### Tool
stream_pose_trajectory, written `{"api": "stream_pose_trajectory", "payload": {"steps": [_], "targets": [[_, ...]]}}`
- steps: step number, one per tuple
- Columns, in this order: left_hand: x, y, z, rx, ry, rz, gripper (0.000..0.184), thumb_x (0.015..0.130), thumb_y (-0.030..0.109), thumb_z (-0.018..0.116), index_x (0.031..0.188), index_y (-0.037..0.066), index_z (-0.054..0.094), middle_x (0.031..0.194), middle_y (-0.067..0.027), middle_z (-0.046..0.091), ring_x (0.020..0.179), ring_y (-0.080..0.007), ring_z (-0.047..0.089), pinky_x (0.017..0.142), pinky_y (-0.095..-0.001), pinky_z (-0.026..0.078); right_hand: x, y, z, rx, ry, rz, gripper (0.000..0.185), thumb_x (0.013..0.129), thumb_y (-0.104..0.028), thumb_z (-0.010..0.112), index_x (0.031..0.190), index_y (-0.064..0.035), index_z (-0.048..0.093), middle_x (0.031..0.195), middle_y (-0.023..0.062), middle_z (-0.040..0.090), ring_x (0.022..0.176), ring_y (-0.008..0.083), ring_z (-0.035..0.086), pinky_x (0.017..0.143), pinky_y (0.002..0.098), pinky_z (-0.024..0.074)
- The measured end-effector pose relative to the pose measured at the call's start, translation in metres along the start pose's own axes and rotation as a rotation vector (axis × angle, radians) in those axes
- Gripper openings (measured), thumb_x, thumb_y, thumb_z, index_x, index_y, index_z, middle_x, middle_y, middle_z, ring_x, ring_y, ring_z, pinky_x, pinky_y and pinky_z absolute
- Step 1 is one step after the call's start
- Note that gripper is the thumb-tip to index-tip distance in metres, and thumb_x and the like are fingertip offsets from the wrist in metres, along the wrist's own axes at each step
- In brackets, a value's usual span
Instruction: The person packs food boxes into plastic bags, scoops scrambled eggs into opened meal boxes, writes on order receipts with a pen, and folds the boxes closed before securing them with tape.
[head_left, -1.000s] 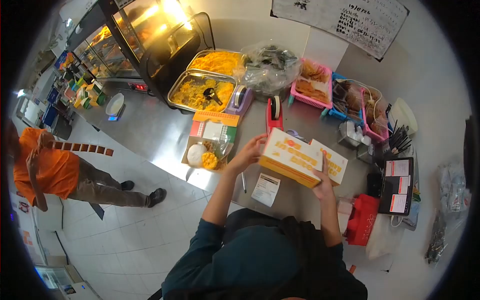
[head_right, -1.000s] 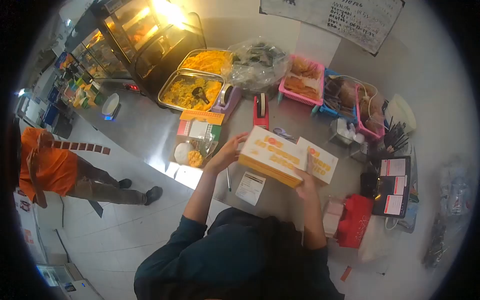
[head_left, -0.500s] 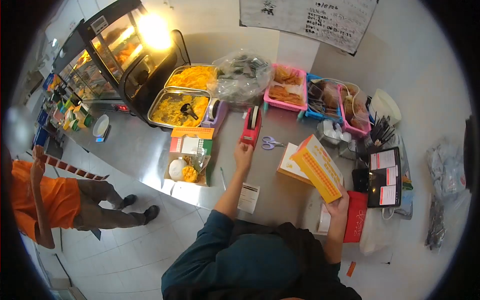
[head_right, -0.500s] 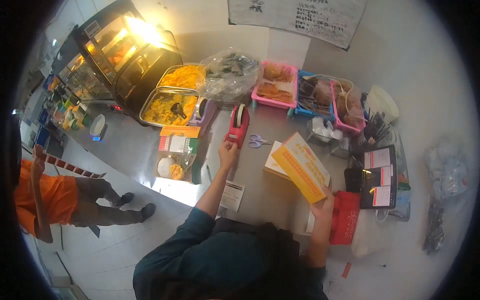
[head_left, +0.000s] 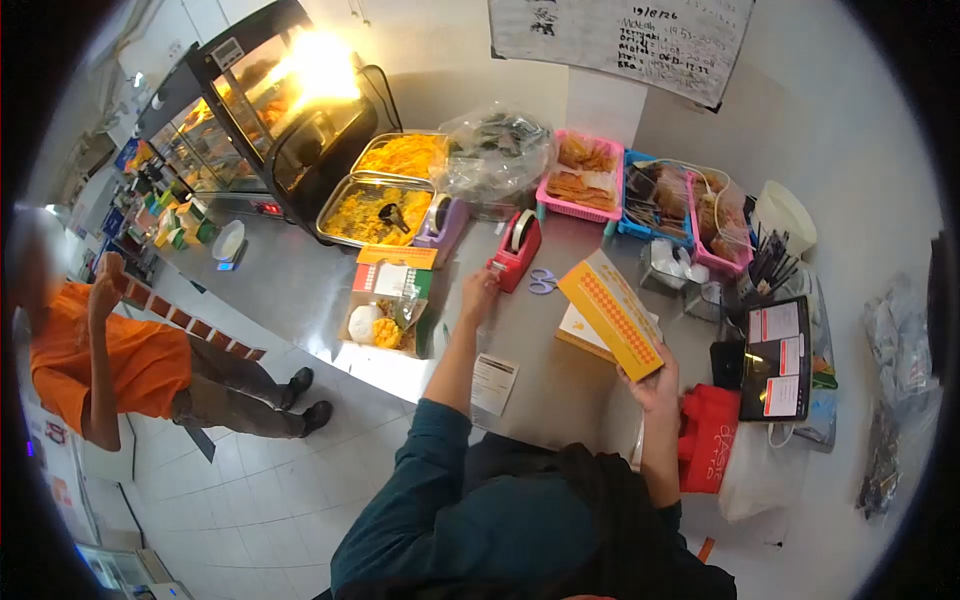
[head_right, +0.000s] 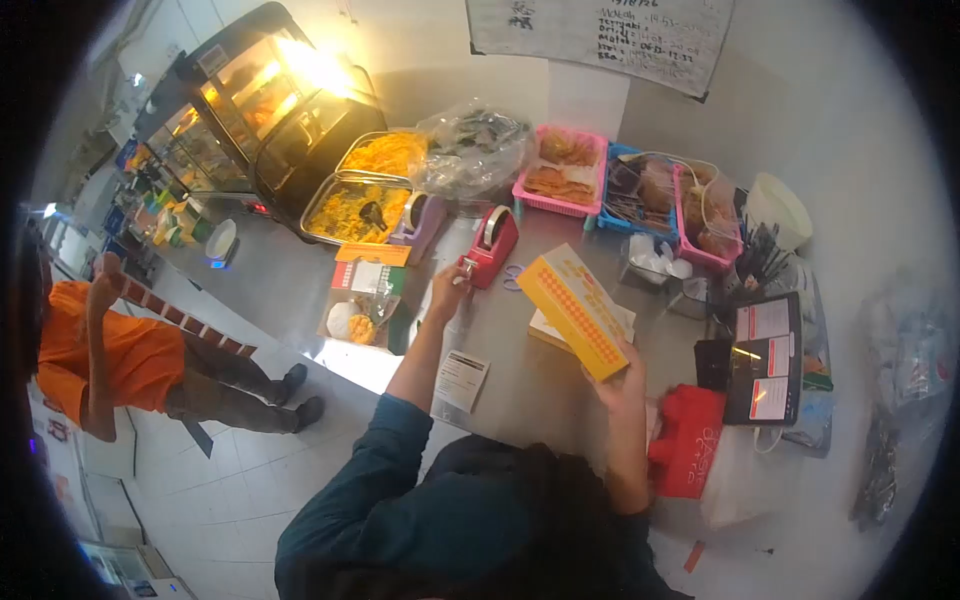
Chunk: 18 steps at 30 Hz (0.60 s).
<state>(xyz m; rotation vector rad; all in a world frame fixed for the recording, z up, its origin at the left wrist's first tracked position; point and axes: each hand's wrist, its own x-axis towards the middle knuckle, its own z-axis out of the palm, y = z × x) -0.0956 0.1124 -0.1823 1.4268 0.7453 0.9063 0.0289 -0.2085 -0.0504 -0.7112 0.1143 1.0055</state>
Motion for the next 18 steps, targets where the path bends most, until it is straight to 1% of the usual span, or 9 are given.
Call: {"api": "stream_pose_trajectory", "payload": {"steps": [1, 2, 5, 6, 9, 10, 13, 14, 18], "targets": [[-0.001, -0.004, 0.001, 0.073, 0.024, -0.061, 0.007, 0.065, -0.001, 0.057, 0.064, 0.002, 0.051, 0.074, -0.0076, 0.056, 0.059, -0.0141, 0.051, 0.052, -0.0241, 0.041, 0.001, 0.000, -0.003, -0.010, -0.004, 0.004, 0.035, 0.077, -0.027, 0.051, 0.106, -0.0088, 0.046, 0.100, 0.0090, 0.055, 0.087, 0.0247, 0.054, 0.065, 0.0402, 0.0449], [-0.006, 0.008, 0.010, -0.007, 0.140, -0.180, 0.012, 0.070, 0.009, 0.057, 0.065, 0.000, 0.050, 0.064, -0.0106, 0.056, 0.057, -0.0175, 0.053, 0.053, -0.0281, 0.042, 0.001, 0.000, -0.005, -0.030, -0.048, 0.024, 0.035, 0.077, -0.028, 0.051, 0.106, -0.0090, 0.047, 0.100, 0.0089, 0.055, 0.087, 0.0245, 0.054, 0.065, 0.0399, 0.0448], [-0.004, 0.003, 0.020, 0.483, 0.324, 0.243, 0.021, 0.073, 0.018, 0.056, 0.066, -0.001, 0.050, 0.058, -0.0139, 0.054, 0.055, -0.0209, 0.054, 0.053, -0.0321, 0.042, 0.004, -0.005, -0.004, -0.045, -0.119, 0.063, 0.035, 0.077, -0.028, 0.051, 0.106, -0.0095, 0.047, 0.099, 0.0085, 0.056, 0.088, 0.0237, 0.054, 0.066, 0.0389, 0.0446], [0.005, -0.003, 0.019, 0.533, 0.348, 0.143, 0.026, 0.073, 0.022, 0.054, 0.075, -0.004, 0.055, 0.060, -0.0173, 0.054, 0.053, -0.0277, 0.051, 0.054, -0.0384, 0.039, 0.002, -0.004, -0.001, -0.025, -0.096, 0.076, 0.035, 0.077, -0.028, 0.051, 0.105, -0.0096, 0.047, 0.099, 0.0084, 0.056, 0.088, 0.0235, 0.054, 0.066, 0.0384, 0.0446], [0.008, 0.003, 0.016, 0.585, 0.430, 0.022, 0.026, 0.073, 0.021, 0.054, 0.074, -0.004, 0.054, 0.059, -0.0174, 0.053, 0.054, -0.0266, 0.051, 0.053, -0.0389, 0.039, 0.002, -0.006, -0.006, -0.002, -0.046, 0.104, 0.034, 0.076, -0.028, 0.053, 0.104, -0.0098, 0.048, 0.099, 0.0077, 0.056, 0.087, 0.0231, 0.054, 0.066, 0.0380, 0.0442], [0.000, 0.013, 0.020, 0.455, 0.478, 0.023, 0.025, 0.075, 0.021, 0.052, 0.069, -0.004, 0.052, 0.054, -0.0152, 0.050, 0.054, -0.0246, 0.050, 0.050, -0.0383, 0.038, 0.003, -0.008, -0.007, 0.000, -0.037, 0.109, 0.034, 0.076, -0.029, 0.053, 0.103, -0.0099, 0.048, 0.099, 0.0074, 0.056, 0.087, 0.0230, 0.054, 0.066, 0.0381, 0.0440], [-0.016, -0.019, 0.022, 0.080, 0.290, -0.080, 0.024, 0.076, 0.023, 0.051, 0.067, 0.000, 0.050, 0.056, -0.0089, 0.050, 0.052, -0.0206, 0.050, 0.047, -0.0341, 0.038, 0.002, -0.010, -0.004, -0.013, -0.016, 0.072, 0.033, 0.075, -0.029, 0.054, 0.102, -0.0104, 0.049, 0.099, 0.0065, 0.055, 0.086, 0.0228, 0.054, 0.067, 0.0388, 0.0434], [-0.039, 0.020, 0.041, -0.257, 0.217, -0.252, 0.020, 0.076, 0.025, 0.049, 0.071, 0.006, 0.052, 0.062, -0.0020, 0.050, 0.054, -0.0168, 0.050, 0.048, -0.0287, 0.038, 0.002, -0.012, -0.006, -0.016, -0.029, 0.079, 0.034, 0.075, -0.029, 0.055, 0.103, -0.0104, 0.049, 0.100, 0.0065, 0.055, 0.086, 0.0229, 0.054, 0.068, 0.0391, 0.0434], [-0.039, 0.017, 0.051, -0.715, 0.353, -0.439, 0.015, 0.074, 0.016, 0.050, 0.087, 0.007, 0.049, 0.078, -0.0026, 0.052, 0.070, -0.0142, 0.052, 0.067, -0.0264, 0.041, 0.003, -0.014, -0.006, -0.036, -0.036, 0.103, 0.035, 0.075, -0.028, 0.054, 0.104, -0.0099, 0.048, 0.100, 0.0072, 0.055, 0.086, 0.0233, 0.054, 0.067, 0.0390, 0.0438]]}}
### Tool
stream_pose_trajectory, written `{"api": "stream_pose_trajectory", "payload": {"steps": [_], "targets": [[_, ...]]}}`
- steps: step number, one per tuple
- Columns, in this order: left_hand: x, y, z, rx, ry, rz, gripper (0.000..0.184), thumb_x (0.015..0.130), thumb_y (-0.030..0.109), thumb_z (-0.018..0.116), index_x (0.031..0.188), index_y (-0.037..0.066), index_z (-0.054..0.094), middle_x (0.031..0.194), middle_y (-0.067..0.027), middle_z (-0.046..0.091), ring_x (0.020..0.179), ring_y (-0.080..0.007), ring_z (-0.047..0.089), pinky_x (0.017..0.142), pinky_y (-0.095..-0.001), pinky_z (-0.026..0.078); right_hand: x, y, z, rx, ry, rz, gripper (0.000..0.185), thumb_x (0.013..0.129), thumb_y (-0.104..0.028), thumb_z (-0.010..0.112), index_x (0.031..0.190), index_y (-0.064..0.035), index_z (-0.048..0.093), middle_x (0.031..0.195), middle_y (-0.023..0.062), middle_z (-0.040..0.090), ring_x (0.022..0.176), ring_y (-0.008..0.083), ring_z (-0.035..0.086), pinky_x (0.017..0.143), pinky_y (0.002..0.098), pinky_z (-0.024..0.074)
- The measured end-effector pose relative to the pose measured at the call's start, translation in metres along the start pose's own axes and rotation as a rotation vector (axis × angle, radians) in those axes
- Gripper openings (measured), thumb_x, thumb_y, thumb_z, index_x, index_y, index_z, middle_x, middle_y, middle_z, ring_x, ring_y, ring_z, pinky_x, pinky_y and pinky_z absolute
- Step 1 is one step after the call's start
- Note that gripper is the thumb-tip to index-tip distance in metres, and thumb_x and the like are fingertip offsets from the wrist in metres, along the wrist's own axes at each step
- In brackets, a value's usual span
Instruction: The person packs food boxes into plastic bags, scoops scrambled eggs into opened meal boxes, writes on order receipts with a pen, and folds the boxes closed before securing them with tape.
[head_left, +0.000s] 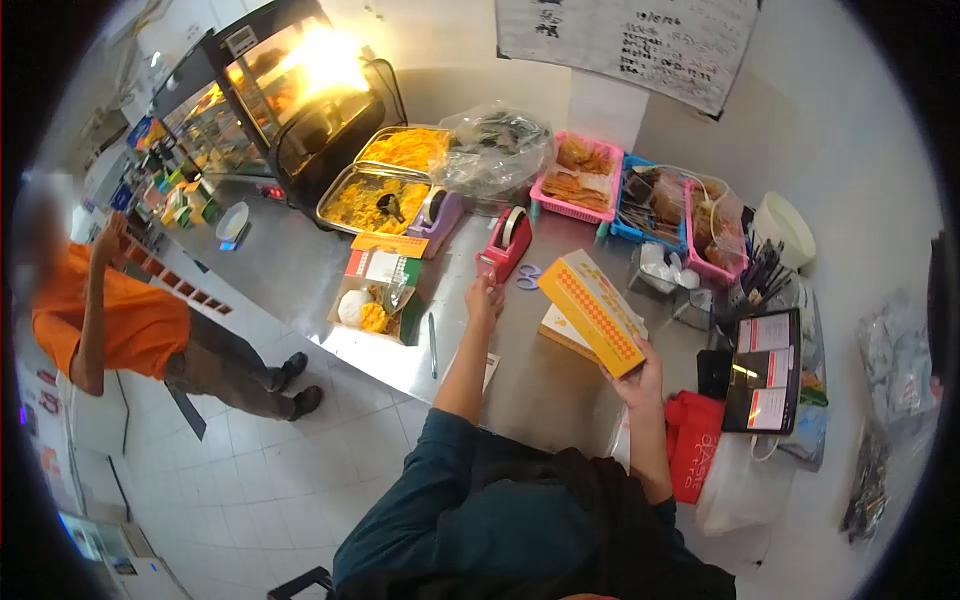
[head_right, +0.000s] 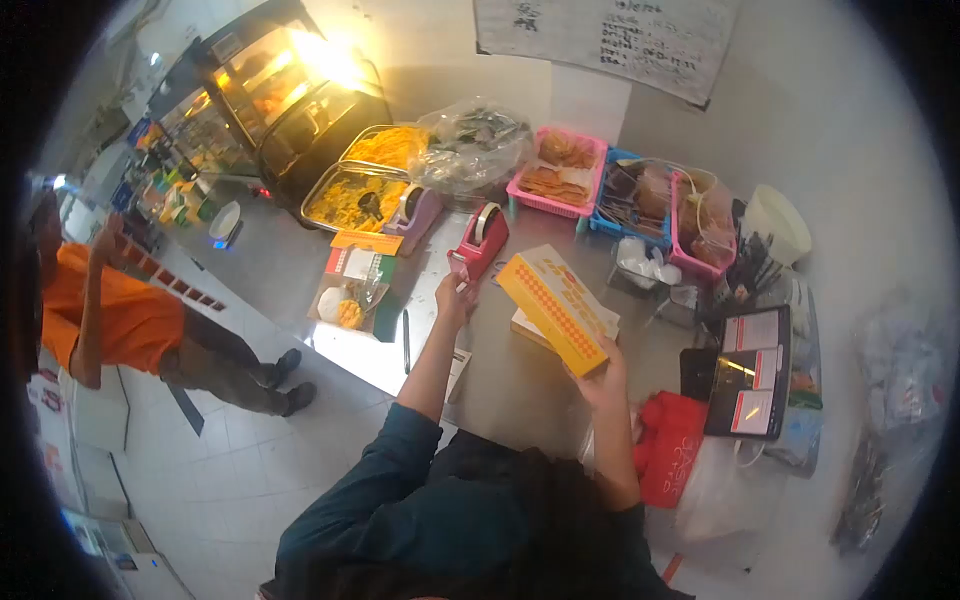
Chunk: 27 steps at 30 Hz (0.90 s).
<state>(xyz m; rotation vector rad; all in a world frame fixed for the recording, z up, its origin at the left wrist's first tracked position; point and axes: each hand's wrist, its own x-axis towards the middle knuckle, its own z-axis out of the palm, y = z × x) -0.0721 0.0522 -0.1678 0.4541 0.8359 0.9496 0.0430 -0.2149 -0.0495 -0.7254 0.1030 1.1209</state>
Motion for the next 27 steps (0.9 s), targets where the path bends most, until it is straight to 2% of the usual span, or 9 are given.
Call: {"api": "stream_pose_trajectory", "payload": {"steps": [4, 7, 9, 12, 15, 16, 21, 24, 27], "targets": [[-0.009, 0.015, 0.016, 0.103, 0.005, 0.187, 0.015, 0.074, 0.018, 0.055, 0.082, 0.006, 0.049, 0.074, -0.0011, 0.052, 0.068, -0.0126, 0.052, 0.066, -0.0254, 0.041, -0.007, -0.004, -0.007, -0.001, -0.099, -0.008, 0.035, 0.076, -0.027, 0.052, 0.105, -0.0091, 0.047, 0.099, 0.0083, 0.055, 0.083, 0.0240, 0.055, 0.062, 0.0370, 0.0441], [-0.004, 0.017, 0.012, 0.164, 0.057, 0.285, 0.014, 0.073, 0.017, 0.059, 0.073, 0.005, 0.053, 0.070, -0.0024, 0.055, 0.065, -0.0102, 0.052, 0.062, -0.0226, 0.040, -0.012, -0.005, -0.019, -0.008, 0.004, -0.015, 0.035, 0.077, -0.027, 0.051, 0.106, -0.0087, 0.046, 0.099, 0.0088, 0.055, 0.081, 0.0243, 0.056, 0.060, 0.0371, 0.0444], [0.021, 0.010, -0.008, 0.323, 0.133, 0.407, 0.014, 0.072, 0.015, 0.061, 0.067, 0.003, 0.056, 0.068, -0.0056, 0.059, 0.058, -0.0085, 0.051, 0.055, -0.0185, 0.038, -0.016, -0.009, -0.029, 0.008, -0.063, -0.007, 0.038, 0.076, -0.021, 0.052, 0.110, -0.0061, 0.043, 0.104, 0.0101, 0.053, 0.089, 0.0247, 0.054, 0.067, 0.0381, 0.0451], [0.023, 0.010, -0.020, 0.435, 0.093, 0.568, 0.016, 0.071, 0.013, 0.062, 0.060, 0.003, 0.055, 0.060, -0.0047, 0.057, 0.055, -0.0078, 0.049, 0.055, -0.0208, 0.038, -0.022, -0.011, -0.042, 0.019, -0.079, -0.009, 0.040, 0.076, -0.017, 0.052, 0.112, -0.0048, 0.042, 0.106, 0.0110, 0.052, 0.093, 0.0249, 0.053, 0.071, 0.0386, 0.0455], [0.021, 0.016, -0.008, 0.684, 0.028, 0.955, 0.031, 0.072, 0.014, 0.062, 0.049, 0.004, 0.044, 0.048, -0.0017, 0.047, 0.050, -0.0061, 0.044, 0.053, -0.0221, 0.039, -0.025, -0.006, -0.040, -0.005, 0.025, -0.044, 0.037, 0.077, -0.022, 0.051, 0.109, -0.0067, 0.043, 0.103, 0.0109, 0.053, 0.083, 0.0249, 0.055, 0.060, 0.0376, 0.0448], [0.021, 0.015, -0.006, 0.705, 0.064, 0.937, 0.031, 0.072, 0.014, 0.062, 0.049, 0.003, 0.044, 0.049, -0.0028, 0.049, 0.050, -0.0063, 0.045, 0.051, -0.0227, 0.038, -0.024, -0.004, -0.038, -0.018, 0.074, -0.061, 0.036, 0.077, -0.025, 0.050, 0.108, -0.0076, 0.043, 0.101, 0.0109, 0.054, 0.078, 0.0249, 0.056, 0.054, 0.0371, 0.0444], [0.046, 0.015, -0.019, 0.818, 0.256, 0.749, 0.030, 0.070, 0.012, 0.063, 0.049, 0.002, 0.045, 0.052, -0.0064, 0.053, 0.051, -0.0070, 0.047, 0.047, -0.0224, 0.038, -0.010, 0.006, -0.048, -0.054, 0.022, -0.117, 0.036, 0.077, -0.025, 0.050, 0.107, -0.0063, 0.044, 0.098, 0.0114, 0.055, 0.075, 0.0252, 0.056, 0.052, 0.0370, 0.0434], [0.069, 0.009, -0.039, 0.738, 0.171, 0.773, 0.024, 0.070, 0.011, 0.062, 0.053, 0.002, 0.047, 0.051, -0.0040, 0.050, 0.048, -0.0085, 0.046, 0.045, -0.0229, 0.037, -0.006, 0.010, -0.032, -0.016, 0.025, -0.044, 0.036, 0.077, -0.026, 0.051, 0.106, -0.0063, 0.045, 0.096, 0.0107, 0.056, 0.075, 0.0251, 0.056, 0.052, 0.0375, 0.0432], [0.050, 0.016, -0.027, 0.307, 0.060, 0.356, 0.012, 0.068, 0.006, 0.060, 0.060, 0.003, 0.051, 0.054, -0.0027, 0.049, 0.052, -0.0108, 0.048, 0.048, -0.0220, 0.038, -0.004, 0.010, -0.021, 0.006, 0.065, -0.032, 0.035, 0.077, -0.028, 0.051, 0.105, -0.0070, 0.046, 0.097, 0.0091, 0.057, 0.079, 0.0250, 0.056, 0.056, 0.0389, 0.0444]]}}
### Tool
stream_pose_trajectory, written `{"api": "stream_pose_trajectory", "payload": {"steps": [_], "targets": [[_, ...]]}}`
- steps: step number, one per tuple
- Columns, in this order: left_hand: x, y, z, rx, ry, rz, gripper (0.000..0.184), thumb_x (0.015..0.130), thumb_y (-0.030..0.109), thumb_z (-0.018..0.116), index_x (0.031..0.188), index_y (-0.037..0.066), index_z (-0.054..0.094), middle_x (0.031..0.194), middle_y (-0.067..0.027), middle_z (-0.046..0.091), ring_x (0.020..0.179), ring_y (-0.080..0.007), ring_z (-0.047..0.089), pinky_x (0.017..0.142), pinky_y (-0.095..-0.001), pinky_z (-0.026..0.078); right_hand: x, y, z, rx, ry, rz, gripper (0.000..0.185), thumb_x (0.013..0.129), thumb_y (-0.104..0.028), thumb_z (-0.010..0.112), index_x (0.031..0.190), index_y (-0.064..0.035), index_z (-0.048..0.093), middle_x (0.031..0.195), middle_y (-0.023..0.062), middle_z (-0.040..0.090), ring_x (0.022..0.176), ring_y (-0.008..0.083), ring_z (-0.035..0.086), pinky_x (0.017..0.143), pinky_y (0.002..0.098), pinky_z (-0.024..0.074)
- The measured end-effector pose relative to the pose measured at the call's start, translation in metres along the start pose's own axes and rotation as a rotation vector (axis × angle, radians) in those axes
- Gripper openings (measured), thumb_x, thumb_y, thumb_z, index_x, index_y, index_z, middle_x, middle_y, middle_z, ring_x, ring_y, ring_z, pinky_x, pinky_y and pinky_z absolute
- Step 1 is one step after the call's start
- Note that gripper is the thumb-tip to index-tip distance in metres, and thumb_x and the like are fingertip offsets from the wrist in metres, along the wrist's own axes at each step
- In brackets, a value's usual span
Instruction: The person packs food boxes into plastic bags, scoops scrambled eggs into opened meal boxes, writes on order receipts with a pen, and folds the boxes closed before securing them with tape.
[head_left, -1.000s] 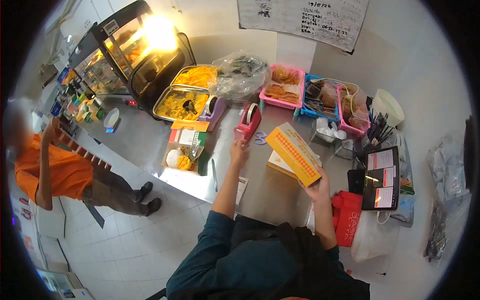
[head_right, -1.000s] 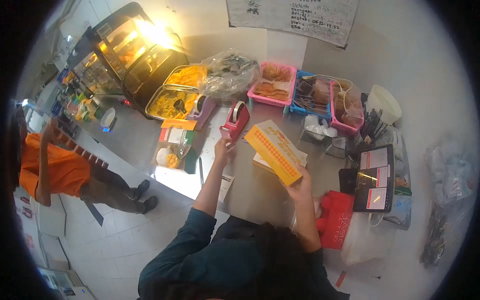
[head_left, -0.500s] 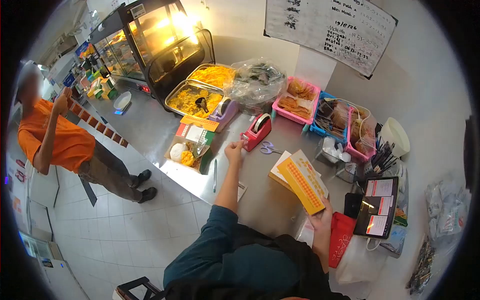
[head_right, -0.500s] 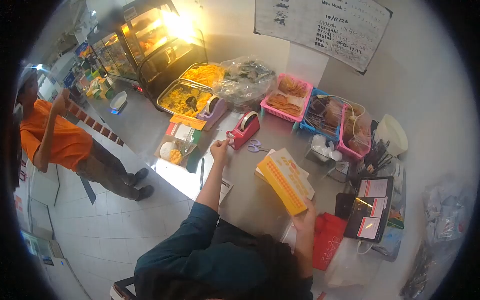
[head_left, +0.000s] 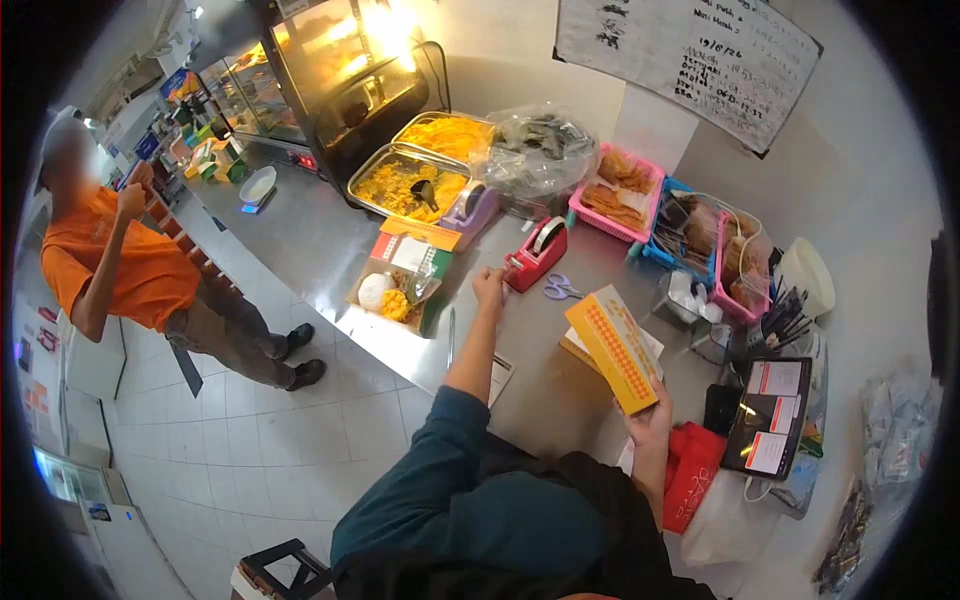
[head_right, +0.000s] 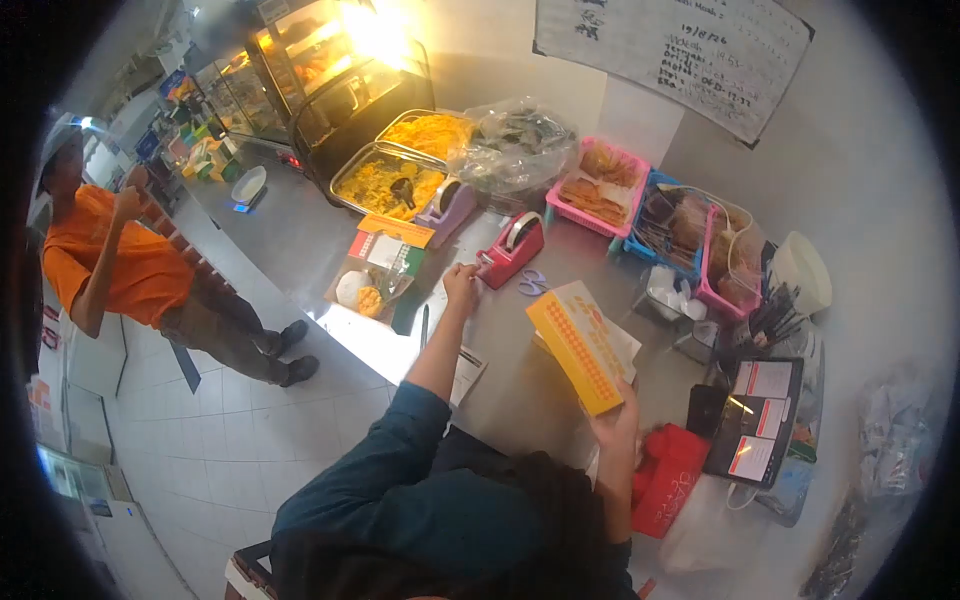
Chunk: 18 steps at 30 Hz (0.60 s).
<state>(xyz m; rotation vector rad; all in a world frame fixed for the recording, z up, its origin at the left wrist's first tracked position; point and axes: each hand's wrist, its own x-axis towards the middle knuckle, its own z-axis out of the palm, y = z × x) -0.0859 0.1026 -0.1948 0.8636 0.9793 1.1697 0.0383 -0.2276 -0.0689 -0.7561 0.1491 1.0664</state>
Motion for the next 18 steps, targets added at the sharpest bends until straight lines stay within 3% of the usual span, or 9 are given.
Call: {"api": "stream_pose_trajectory", "payload": {"steps": [1, 3, 4, 5, 6, 8, 11, 14, 18], "targets": [[-0.010, 0.007, 0.006, 0.019, -0.021, 0.079, 0.006, 0.068, 0.006, 0.058, 0.064, 0.005, 0.053, 0.057, -0.0025, 0.050, 0.055, -0.0116, 0.049, 0.051, -0.0217, 0.039, 0.004, 0.001, -0.004, -0.004, 0.012, -0.023, 0.035, 0.077, -0.028, 0.051, 0.105, -0.0072, 0.046, 0.097, 0.0089, 0.057, 0.080, 0.0249, 0.056, 0.058, 0.0395, 0.0448], [-0.009, -0.007, 0.005, -0.249, -0.059, -0.022, 0.003, 0.067, 0.005, 0.053, 0.068, 0.007, 0.055, 0.061, -0.0027, 0.050, 0.061, -0.0126, 0.050, 0.057, -0.0211, 0.040, 0.010, 0.004, -0.005, 0.036, 0.005, 0.012, 0.035, 0.078, -0.029, 0.050, 0.106, -0.0074, 0.047, 0.098, 0.0087, 0.057, 0.083, 0.0246, 0.056, 0.062, 0.0410, 0.0456], [0.005, -0.023, -0.001, -0.546, -0.095, -0.188, 0.006, 0.067, 0.005, 0.051, 0.069, 0.008, 0.055, 0.061, -0.0030, 0.051, 0.064, -0.0129, 0.051, 0.059, -0.0208, 0.040, 0.008, 0.001, -0.004, 0.077, -0.006, 0.069, 0.035, 0.078, -0.029, 0.050, 0.105, -0.0074, 0.048, 0.098, 0.0087, 0.057, 0.084, 0.0245, 0.056, 0.065, 0.0418, 0.0458], [0.005, -0.023, -0.001, -0.451, -0.096, -0.236, 0.007, 0.068, 0.009, 0.052, 0.066, 0.005, 0.056, 0.059, -0.0039, 0.053, 0.054, -0.0120, 0.048, 0.050, -0.0244, 0.038, 0.011, 0.000, -0.009, 0.076, -0.015, 0.083, 0.034, 0.079, -0.030, 0.050, 0.104, -0.0076, 0.049, 0.098, 0.0086, 0.057, 0.084, 0.0242, 0.056, 0.065, 0.0421, 0.0458], [-0.022, 0.025, 0.004, -0.242, -0.066, -0.306, 0.006, 0.069, 0.008, 0.052, 0.067, 0.004, 0.056, 0.059, -0.0046, 0.054, 0.053, -0.0123, 0.049, 0.048, -0.0239, 0.040, 0.014, -0.001, -0.012, 0.076, -0.021, 0.091, 0.034, 0.079, -0.031, 0.049, 0.103, -0.0078, 0.050, 0.097, 0.0086, 0.058, 0.084, 0.0239, 0.056, 0.066, 0.0424, 0.0457], [-0.021, 0.031, 0.003, -0.316, -0.105, -0.296, 0.006, 0.069, 0.005, 0.054, 0.064, 0.005, 0.054, 0.061, -0.0064, 0.055, 0.051, -0.0124, 0.051, 0.045, -0.0227, 0.041, 0.005, -0.002, -0.005, 0.044, -0.017, 0.092, 0.031, 0.078, -0.030, 0.051, 0.101, -0.0079, 0.052, 0.095, 0.0082, 0.058, 0.082, 0.0236, 0.057, 0.065, 0.0414, 0.0458], [-0.007, 0.026, 0.013, -0.475, -0.025, -0.240, 0.012, 0.068, 0.003, 0.058, 0.060, 0.006, 0.049, 0.063, -0.0075, 0.057, 0.051, -0.0125, 0.053, 0.042, -0.0222, 0.042, 0.004, -0.001, -0.009, 0.005, 0.003, 0.054, 0.030, 0.078, -0.028, 0.052, 0.100, -0.0081, 0.051, 0.094, 0.0075, 0.058, 0.080, 0.0231, 0.057, 0.064, 0.0408, 0.0459], [-0.007, 0.028, 0.017, -0.349, 0.057, -0.277, 0.021, 0.066, 0.005, 0.064, 0.060, 0.007, 0.044, 0.063, -0.0081, 0.057, 0.051, -0.0125, 0.054, 0.040, -0.0217, 0.040, 0.007, 0.000, -0.014, 0.009, 0.017, 0.063, 0.030, 0.077, -0.027, 0.054, 0.100, -0.0082, 0.051, 0.094, 0.0071, 0.058, 0.079, 0.0231, 0.057, 0.064, 0.0408, 0.0460], [-0.015, 0.036, 0.015, -0.116, -0.018, -0.340, 0.025, 0.066, 0.011, 0.067, 0.073, 0.007, 0.043, 0.070, -0.0080, 0.058, 0.057, -0.0130, 0.055, 0.044, -0.0231, 0.040, 0.013, 0.002, -0.014, 0.016, -0.002, 0.060, 0.031, 0.077, -0.028, 0.054, 0.101, -0.0092, 0.050, 0.094, 0.0068, 0.058, 0.079, 0.0229, 0.056, 0.064, 0.0403, 0.0457]]}}
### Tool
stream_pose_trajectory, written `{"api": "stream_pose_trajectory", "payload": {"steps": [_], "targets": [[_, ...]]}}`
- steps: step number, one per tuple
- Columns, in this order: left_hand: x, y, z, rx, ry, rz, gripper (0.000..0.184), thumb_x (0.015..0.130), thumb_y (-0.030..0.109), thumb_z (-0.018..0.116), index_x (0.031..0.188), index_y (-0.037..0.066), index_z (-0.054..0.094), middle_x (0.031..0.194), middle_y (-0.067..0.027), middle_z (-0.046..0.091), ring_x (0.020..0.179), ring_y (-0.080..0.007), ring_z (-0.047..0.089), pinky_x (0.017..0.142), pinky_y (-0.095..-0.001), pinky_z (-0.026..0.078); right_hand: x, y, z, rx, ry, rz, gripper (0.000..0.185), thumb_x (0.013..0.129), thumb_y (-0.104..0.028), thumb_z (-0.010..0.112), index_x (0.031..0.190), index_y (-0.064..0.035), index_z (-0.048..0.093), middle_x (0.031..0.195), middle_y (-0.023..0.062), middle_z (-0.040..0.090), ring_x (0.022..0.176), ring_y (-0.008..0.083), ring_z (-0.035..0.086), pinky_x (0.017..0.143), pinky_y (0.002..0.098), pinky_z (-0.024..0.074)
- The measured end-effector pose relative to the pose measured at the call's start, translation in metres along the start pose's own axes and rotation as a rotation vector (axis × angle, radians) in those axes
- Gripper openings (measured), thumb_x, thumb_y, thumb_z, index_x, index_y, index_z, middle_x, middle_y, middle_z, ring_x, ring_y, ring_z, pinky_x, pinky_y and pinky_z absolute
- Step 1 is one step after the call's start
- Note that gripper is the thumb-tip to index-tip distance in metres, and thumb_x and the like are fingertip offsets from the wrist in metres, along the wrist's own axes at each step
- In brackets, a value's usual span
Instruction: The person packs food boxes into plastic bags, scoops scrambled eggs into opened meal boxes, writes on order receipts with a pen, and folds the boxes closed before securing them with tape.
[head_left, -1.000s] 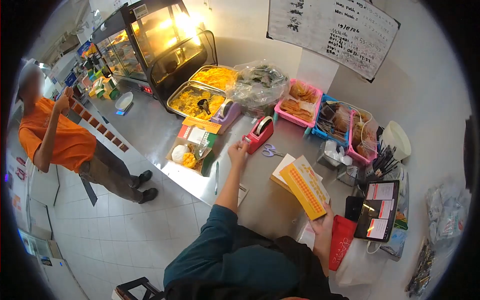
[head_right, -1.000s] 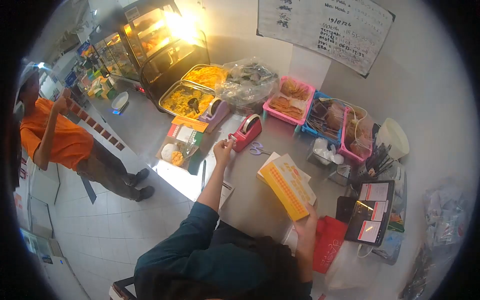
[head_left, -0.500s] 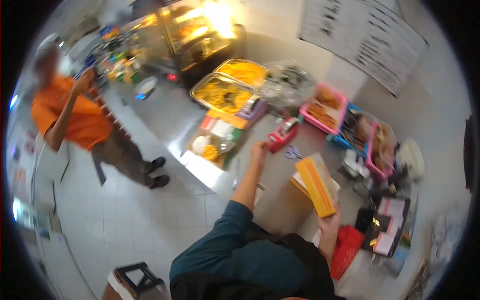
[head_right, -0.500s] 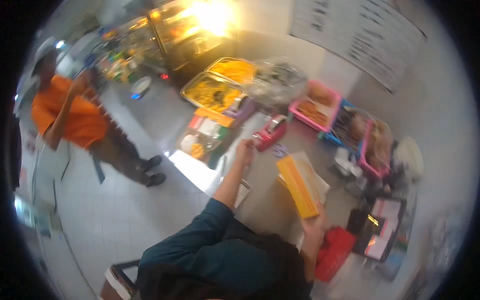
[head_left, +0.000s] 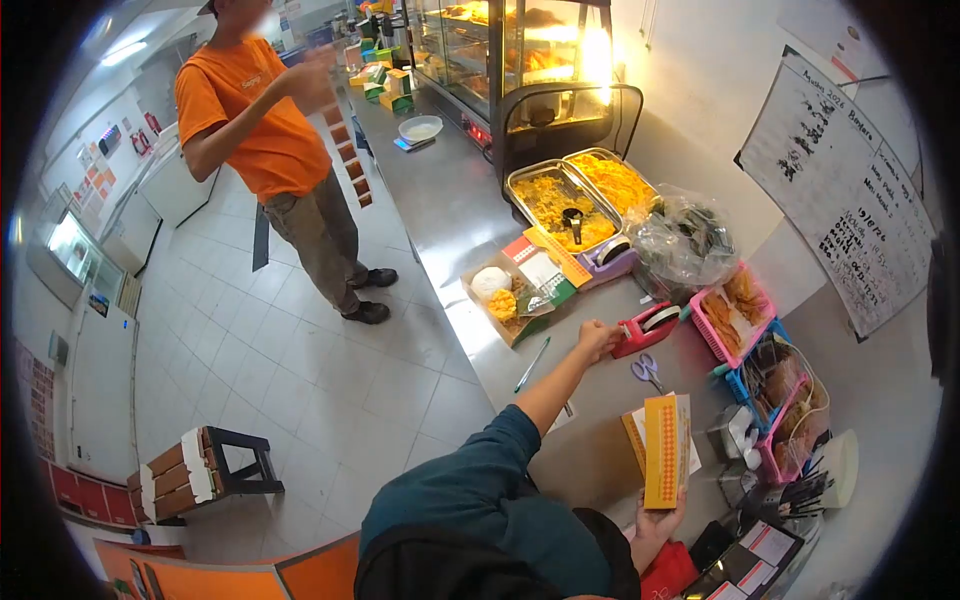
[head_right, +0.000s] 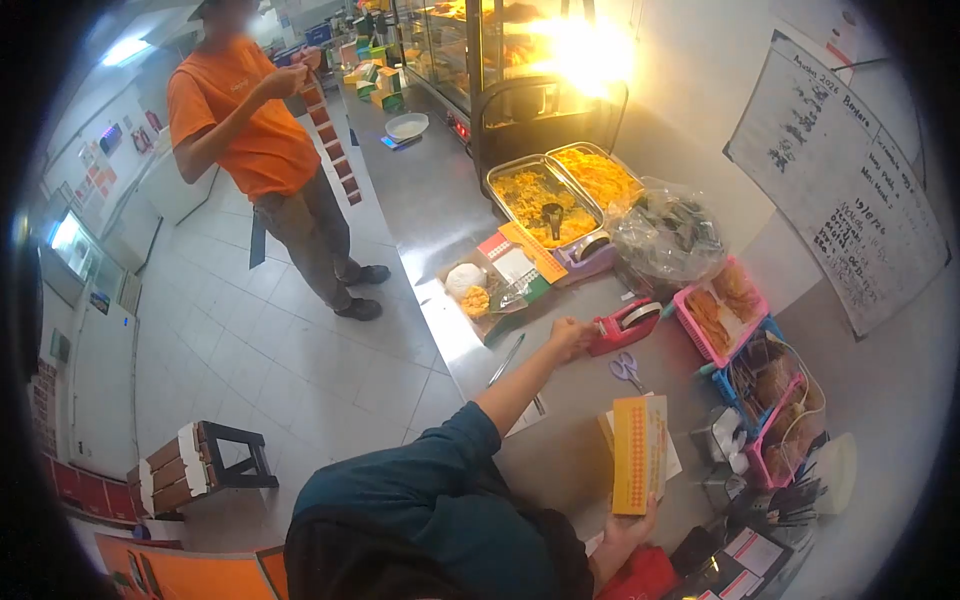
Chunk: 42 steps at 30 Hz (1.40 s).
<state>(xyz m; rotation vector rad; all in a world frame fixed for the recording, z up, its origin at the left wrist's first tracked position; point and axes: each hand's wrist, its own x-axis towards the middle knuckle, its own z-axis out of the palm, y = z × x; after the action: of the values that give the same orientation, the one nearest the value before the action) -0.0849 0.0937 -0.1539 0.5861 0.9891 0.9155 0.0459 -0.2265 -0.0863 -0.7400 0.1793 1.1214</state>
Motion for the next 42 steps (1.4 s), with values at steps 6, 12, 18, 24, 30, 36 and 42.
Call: {"api": "stream_pose_trajectory", "payload": {"steps": [6, 12, 18, 24, 30, 36, 42], "targets": [[0.003, -0.016, 0.000, -0.122, 0.071, -0.027, 0.034, 0.065, 0.015, 0.069, 0.084, 0.008, 0.042, 0.080, -0.0064, 0.056, 0.068, -0.0140, 0.055, 0.050, -0.0262, 0.041, -0.009, -0.002, 0.009, -0.018, 0.051, 0.025, 0.032, 0.077, -0.028, 0.053, 0.104, -0.0104, 0.048, 0.095, 0.0064, 0.056, 0.081, 0.0220, 0.055, 0.064, 0.0390, 0.0455], [0.004, -0.023, 0.000, 0.235, 0.222, 0.291, 0.026, 0.068, 0.012, 0.065, 0.072, 0.006, 0.040, 0.069, -0.0041, 0.051, 0.064, -0.0142, 0.052, 0.052, -0.0271, 0.041, -0.007, -0.005, -0.002, -0.052, 0.035, 0.017, 0.034, 0.077, -0.029, 0.053, 0.104, -0.0100, 0.048, 0.096, 0.0060, 0.056, 0.082, 0.0212, 0.055, 0.064, 0.0384, 0.0452], [-0.002, -0.025, 0.003, 0.429, 0.116, 0.936, 0.020, 0.073, 0.010, 0.057, 0.070, 0.003, 0.038, 0.060, -0.0079, 0.045, 0.052, -0.0143, 0.044, 0.048, -0.0273, 0.037, -0.012, -0.009, -0.002, -0.089, 0.041, 0.022, 0.034, 0.077, -0.030, 0.054, 0.104, -0.0096, 0.048, 0.097, 0.0064, 0.057, 0.083, 0.0210, 0.055, 0.066, 0.0381, 0.0456], [0.005, -0.029, -0.005, 0.425, 0.053, 0.995, 0.018, 0.074, 0.007, 0.054, 0.070, 0.002, 0.038, 0.058, -0.0095, 0.042, 0.050, -0.0158, 0.042, 0.048, -0.0270, 0.036, -0.010, -0.013, -0.008, -0.098, -0.023, 0.034, 0.034, 0.077, -0.030, 0.053, 0.104, -0.0084, 0.048, 0.098, 0.0067, 0.057, 0.085, 0.0218, 0.055, 0.067, 0.0386, 0.0458], [0.012, -0.050, -0.015, 0.508, 0.183, 0.992, 0.014, 0.075, 0.006, 0.054, 0.071, 0.002, 0.041, 0.061, -0.0088, 0.048, 0.056, -0.0162, 0.050, 0.054, -0.0280, 0.042, -0.014, -0.014, 0.005, -0.079, 0.013, 0.011, 0.035, 0.079, -0.029, 0.050, 0.107, -0.0088, 0.048, 0.101, 0.0071, 0.056, 0.086, 0.0229, 0.055, 0.068, 0.0412, 0.0452], [-0.056, -0.019, 0.017, -0.027, 0.004, 0.668, 0.008, 0.082, 0.012, 0.050, 0.080, 0.005, 0.047, 0.091, -0.0044, 0.051, 0.076, -0.0118, 0.048, 0.072, -0.0242, 0.039, -0.005, -0.012, -0.014, -0.022, -0.019, -0.080, 0.039, 0.080, -0.025, 0.047, 0.113, -0.0047, 0.044, 0.107, 0.0123, 0.053, 0.094, 0.0259, 0.053, 0.074, 0.0465, 0.0436], [-0.177, -0.001, 0.029, 0.107, -0.449, 0.384, 0.010, 0.080, 0.015, 0.054, 0.082, 0.005, 0.053, 0.086, -0.0007, 0.044, 0.086, -0.0095, 0.042, 0.080, -0.0242, 0.032, -0.007, -0.010, 0.028, 0.060, -0.117, -0.074, 0.038, 0.080, -0.022, 0.046, 0.113, -0.0058, 0.041, 0.106, 0.0119, 0.052, 0.095, 0.0265, 0.053, 0.071, 0.0440, 0.0455]]}}
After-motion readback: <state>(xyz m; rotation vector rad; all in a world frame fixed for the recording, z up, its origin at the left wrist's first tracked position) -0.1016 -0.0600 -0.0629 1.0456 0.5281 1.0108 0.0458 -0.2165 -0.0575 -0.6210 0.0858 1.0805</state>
